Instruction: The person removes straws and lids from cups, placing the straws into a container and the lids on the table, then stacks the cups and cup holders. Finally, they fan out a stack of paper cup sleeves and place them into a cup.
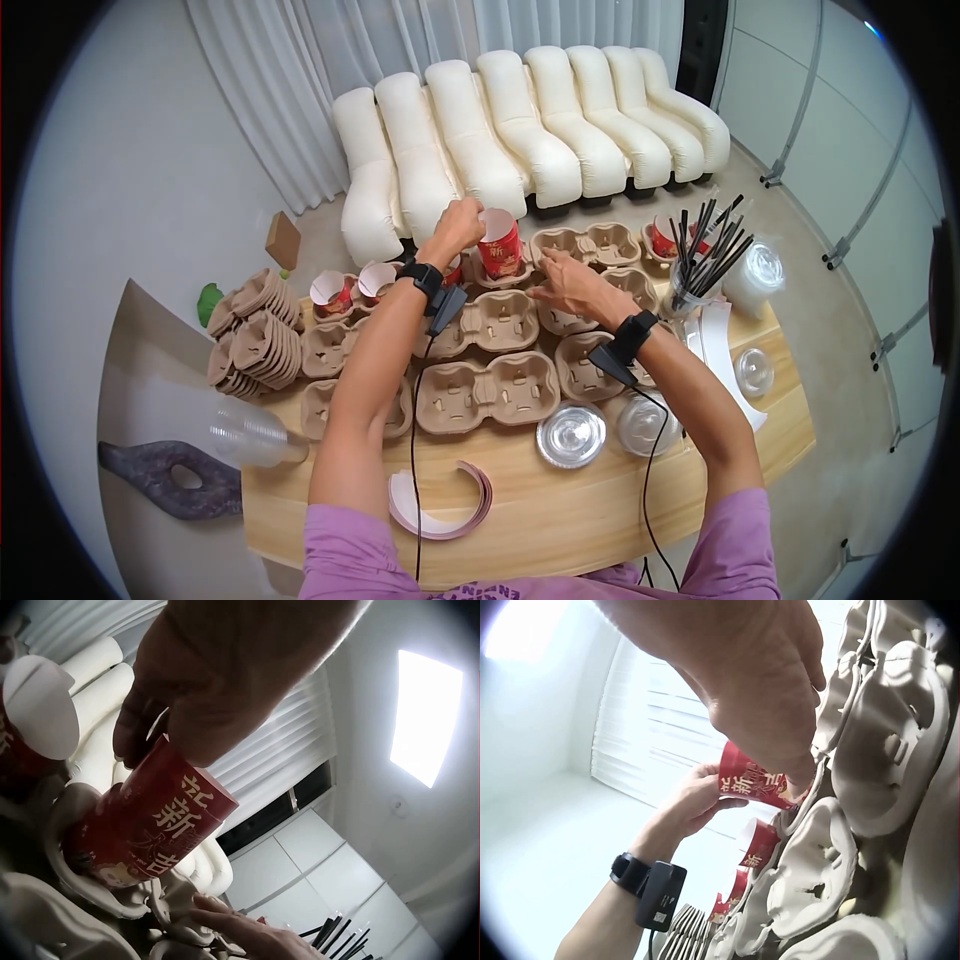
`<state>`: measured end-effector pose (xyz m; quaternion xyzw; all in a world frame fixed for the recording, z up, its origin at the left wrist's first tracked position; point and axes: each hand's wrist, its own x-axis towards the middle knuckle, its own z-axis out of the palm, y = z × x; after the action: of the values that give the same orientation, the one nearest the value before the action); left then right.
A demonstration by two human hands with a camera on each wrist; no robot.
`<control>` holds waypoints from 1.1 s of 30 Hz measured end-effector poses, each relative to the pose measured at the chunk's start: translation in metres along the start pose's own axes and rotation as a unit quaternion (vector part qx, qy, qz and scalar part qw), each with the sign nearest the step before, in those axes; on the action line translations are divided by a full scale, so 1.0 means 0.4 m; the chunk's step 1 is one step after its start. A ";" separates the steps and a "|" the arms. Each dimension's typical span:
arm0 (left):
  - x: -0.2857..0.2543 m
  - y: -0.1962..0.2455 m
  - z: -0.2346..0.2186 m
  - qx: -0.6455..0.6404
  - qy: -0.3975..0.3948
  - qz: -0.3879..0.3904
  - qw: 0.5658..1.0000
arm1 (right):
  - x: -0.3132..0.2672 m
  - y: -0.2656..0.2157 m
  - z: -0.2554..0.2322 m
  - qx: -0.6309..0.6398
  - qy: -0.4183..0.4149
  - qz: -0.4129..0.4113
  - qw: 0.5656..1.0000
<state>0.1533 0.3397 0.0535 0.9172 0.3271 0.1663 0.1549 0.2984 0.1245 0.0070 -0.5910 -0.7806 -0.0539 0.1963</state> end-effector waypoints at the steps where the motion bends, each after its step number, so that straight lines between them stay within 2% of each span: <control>1: 0.000 0.002 0.002 0.003 -0.012 -0.004 1.000 | 0.002 -0.001 0.004 0.000 -0.002 0.001 1.000; 4: -0.004 0.002 0.010 -0.005 0.009 0.012 1.000 | 0.007 -0.015 0.003 0.017 0.001 0.024 1.000; 6: -0.002 0.002 0.018 -0.010 0.000 0.013 1.000 | 0.011 -0.031 -0.017 0.030 -0.071 0.056 0.995; 10: -0.006 -0.002 0.035 -0.005 -0.041 0.016 0.999 | 0.009 -0.053 -0.026 0.059 -0.098 0.089 0.989; 12: -0.009 -0.005 0.050 -0.012 -0.028 0.013 0.999 | 0.001 -0.060 -0.022 0.060 -0.053 0.057 0.995; 16: -0.014 0.008 0.056 -0.010 0.004 0.007 1.000 | 0.024 -0.092 -0.015 0.070 -0.047 0.054 0.995; 19: -0.010 0.014 0.059 0.014 -0.020 -0.017 1.000 | 0.039 -0.109 0.017 0.076 0.024 0.008 0.997; 24: -0.002 0.008 0.074 0.009 -0.038 -0.019 0.999 | 0.042 -0.088 0.078 0.032 -0.008 0.016 0.999; 29: 0.002 0.023 0.059 0.008 -0.046 -0.004 0.999 | 0.044 -0.097 0.072 0.029 0.006 0.020 0.999; 31: 0.005 0.033 0.042 0.021 -0.035 0.002 0.999 | 0.046 -0.098 0.071 0.000 -0.033 0.037 0.999; 33: 0.000 0.044 0.026 0.014 -0.033 0.000 0.999 | 0.046 -0.101 0.073 0.009 -0.031 0.045 0.998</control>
<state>0.1670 0.3249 0.0511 0.9244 0.3240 0.1312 0.1527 0.2491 0.1384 -0.0068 -0.6253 -0.7592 -0.0196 0.1797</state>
